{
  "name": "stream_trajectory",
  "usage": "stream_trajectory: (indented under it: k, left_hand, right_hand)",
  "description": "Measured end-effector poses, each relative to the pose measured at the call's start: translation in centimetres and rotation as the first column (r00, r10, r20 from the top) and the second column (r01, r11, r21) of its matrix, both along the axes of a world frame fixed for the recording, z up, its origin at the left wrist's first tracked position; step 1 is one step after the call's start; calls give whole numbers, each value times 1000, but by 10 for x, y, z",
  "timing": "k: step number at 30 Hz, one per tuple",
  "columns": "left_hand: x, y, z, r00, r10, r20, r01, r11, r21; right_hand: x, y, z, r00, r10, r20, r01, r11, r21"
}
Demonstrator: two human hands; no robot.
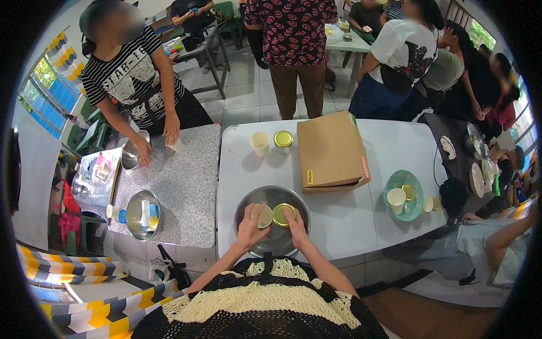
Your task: The person repeatedly picks up small paper cups and yellow plastic lids from a table, places the cups into a metal bowl, and presses the lids onto the cups. The person handles the items one at a time, stacking them inside the bowl.
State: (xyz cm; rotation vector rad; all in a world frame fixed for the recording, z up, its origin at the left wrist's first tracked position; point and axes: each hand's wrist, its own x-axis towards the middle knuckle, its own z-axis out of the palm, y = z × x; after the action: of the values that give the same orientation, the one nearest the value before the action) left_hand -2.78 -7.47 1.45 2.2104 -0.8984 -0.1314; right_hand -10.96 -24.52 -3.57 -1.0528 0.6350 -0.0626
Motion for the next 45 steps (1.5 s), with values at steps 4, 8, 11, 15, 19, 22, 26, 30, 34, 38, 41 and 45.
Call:
stream_trajectory:
  k: [4, 8, 11, 15, 19, 22, 26, 30, 34, 38, 41, 45]
  left_hand:
    - [1, 1, 1, 1000, -20, -14, 20, 1000, -1]
    - [0, 0, 1, 1000, -1, 17, 1, 1000, -7]
    - [1, -1, 0, 1000, 0, 13, 0, 1000, -1]
    - [1, 0, 0, 1000, -24, 13, 24, 1000, -10]
    - [0, -1, 2, 1000, 1, -8, 0, 1000, 25]
    - [0, -1, 2, 1000, 0, -24, 0, 1000, 14]
    - [1, -1, 3, 999, -9, -32, 10, 1000, 15]
    - [-1, -3, 3, 1000, 5, -2, -5, 1000, -7]
    - [-1, -2, 5, 1000, 5, -26, -6, 1000, -10]
    - [0, 0, 2, 1000, -23, -16, 23, 1000, -20]
    - [-2, -1, 3, 1000, -17, -9, 17, 999, -27]
    - [-1, 1, 1, 1000, 1, -11, -1, 1000, -3]
  right_hand:
    - [-1, 2, 2, 999, -31, -15, 31, 999, 21]
    - [-1, 0, 6, 1000, 3, -29, -3, 1000, 29]
    - [1, 0, -1, 1000, 2, 5, -2, 1000, 10]
    - [-2, 2, -2, 1000, -15, 19, 15, 1000, -3]
    - [-1, -1, 4, 1000, 17, 18, -16, 1000, -8]
    - [-1, 2, 5, 1000, -5, -1, 5, 1000, -26]
    - [-3, 3, 13, 999, -33, -12, 32, 999, -11]
    - [0, -1, 8, 999, -13, -29, 13, 1000, 4]
    - [1, 3, 19, 998, -25, -54, 26, 1000, 9]
    - [-4, 5, 12, 999, -53, -8, 53, 999, 11]
    - [-2, 1, 3, 1000, -19, -6, 19, 1000, 4]
    - [1, 0, 3, 1000, 13, -9, -13, 1000, -9]
